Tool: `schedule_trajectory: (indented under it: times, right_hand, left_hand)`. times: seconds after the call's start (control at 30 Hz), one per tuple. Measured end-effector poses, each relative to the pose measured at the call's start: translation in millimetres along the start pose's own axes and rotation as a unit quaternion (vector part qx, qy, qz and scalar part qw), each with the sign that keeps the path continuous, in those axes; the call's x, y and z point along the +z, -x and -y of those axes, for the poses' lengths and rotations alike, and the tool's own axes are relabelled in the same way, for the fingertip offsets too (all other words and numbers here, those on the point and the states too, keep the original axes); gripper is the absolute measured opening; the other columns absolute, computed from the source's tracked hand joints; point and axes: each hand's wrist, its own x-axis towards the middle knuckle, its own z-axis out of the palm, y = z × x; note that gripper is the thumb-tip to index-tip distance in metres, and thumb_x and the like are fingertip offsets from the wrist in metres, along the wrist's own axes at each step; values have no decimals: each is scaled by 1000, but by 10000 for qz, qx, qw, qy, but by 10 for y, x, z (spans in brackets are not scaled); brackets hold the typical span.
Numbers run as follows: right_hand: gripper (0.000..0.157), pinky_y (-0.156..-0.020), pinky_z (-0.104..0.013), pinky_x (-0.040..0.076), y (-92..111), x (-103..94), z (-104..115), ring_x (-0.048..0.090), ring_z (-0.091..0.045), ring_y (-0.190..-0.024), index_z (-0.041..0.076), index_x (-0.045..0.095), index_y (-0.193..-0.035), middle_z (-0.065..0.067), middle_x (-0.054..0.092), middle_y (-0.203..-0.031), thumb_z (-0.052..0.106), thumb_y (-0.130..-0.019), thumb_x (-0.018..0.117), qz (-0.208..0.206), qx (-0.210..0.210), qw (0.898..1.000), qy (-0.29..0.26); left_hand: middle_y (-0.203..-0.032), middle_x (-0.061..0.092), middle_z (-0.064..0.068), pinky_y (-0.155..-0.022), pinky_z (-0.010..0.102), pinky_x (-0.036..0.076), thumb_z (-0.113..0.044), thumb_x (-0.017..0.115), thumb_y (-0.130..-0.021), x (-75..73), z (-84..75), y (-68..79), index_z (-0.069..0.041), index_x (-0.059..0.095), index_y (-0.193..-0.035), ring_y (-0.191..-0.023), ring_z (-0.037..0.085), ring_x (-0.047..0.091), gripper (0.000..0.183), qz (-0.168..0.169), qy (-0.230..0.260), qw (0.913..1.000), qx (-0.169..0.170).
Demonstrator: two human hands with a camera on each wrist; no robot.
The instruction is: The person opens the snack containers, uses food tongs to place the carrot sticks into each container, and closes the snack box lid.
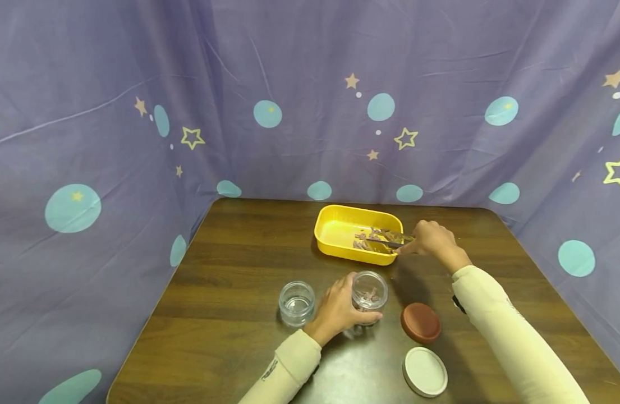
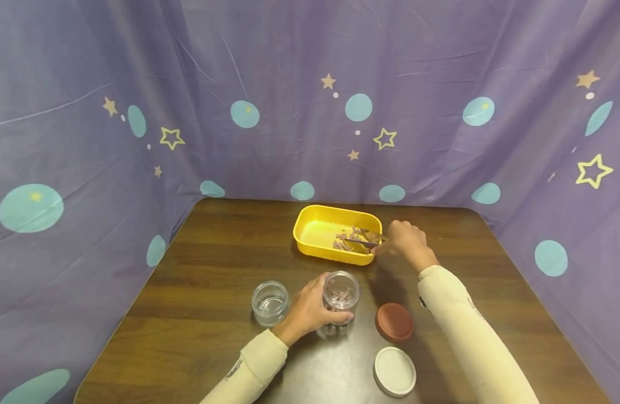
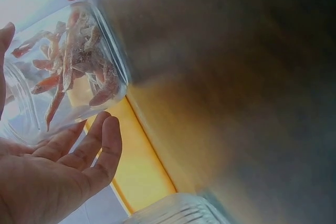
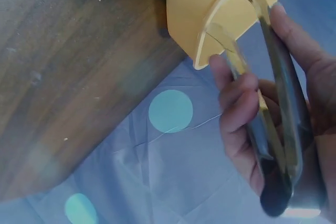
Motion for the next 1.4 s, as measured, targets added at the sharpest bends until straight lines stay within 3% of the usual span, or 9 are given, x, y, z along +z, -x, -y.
schedule_trajectory:
  times: [0.17,0.33,0.43,0.63,0.9,1.03,1.2,1.4]
  right_hand:
    - [58,-77,-57,53,-45,20,113,66,-44,-102,4,73,-105,-23,69,-113,53,-75,85,250,143,9983,499]
    - [79,-85,-62,52,-76,21,239,62,-49,-113,-5,62,-125,-29,64,-123,50,-74,87,247,250,9974,637]
    - [80,-86,-62,52,-104,15,299,62,-49,-114,-6,60,-127,-30,64,-124,47,-74,88,335,364,9972,569]
    - [70,-83,-58,55,-152,-5,350,65,-41,-109,-5,64,-119,-25,68,-118,41,-72,88,496,501,9952,682]
    - [32,-65,-49,56,-166,84,144,65,-29,-84,11,71,-75,-12,70,-89,37,-70,89,254,579,9968,493]
    - [29,-58,-47,54,-142,138,93,67,-32,-82,13,68,-66,-14,71,-87,35,-73,86,76,561,9976,411]
    - [27,-56,-47,53,-116,204,73,68,-38,-84,12,67,-67,-19,72,-91,32,-76,82,-290,461,9979,339]
    - [30,-53,-42,47,-51,264,-9,58,-26,-70,15,60,-60,-9,64,-76,30,-77,80,-517,491,9974,-100]
  left_hand:
    - [-130,65,12,-97,43,54,-62,88,-65,9,1,8,-4,47,-146,-117,28,63,107,33,37,10000,29]
    - [-129,65,12,-96,42,55,-61,89,-65,5,11,8,-5,47,-145,-115,27,64,106,24,28,10000,79]
    - [-127,66,12,-94,41,55,-61,89,-65,-5,10,0,-6,48,-144,-113,26,64,104,-4,-3,9999,114]
    - [-125,66,10,-93,40,56,-61,89,-65,-17,3,-3,-7,49,-143,-112,25,65,103,-92,-66,9997,222]
    - [-122,68,9,-92,39,56,-60,90,-63,-1,17,-5,-8,51,-140,-109,24,65,101,-143,-104,9996,216]
    - [-122,67,9,-92,39,56,-59,91,-63,-13,10,-6,-8,51,-140,-110,24,65,101,-145,-124,9996,231]
    - [-123,67,9,-93,38,56,-59,90,-64,-18,6,-8,-8,51,-140,-111,24,65,100,-185,-132,9995,233]
    - [-123,68,9,-93,39,56,-59,90,-65,-10,7,3,-8,51,-140,-110,24,65,99,-171,-92,9995,245]
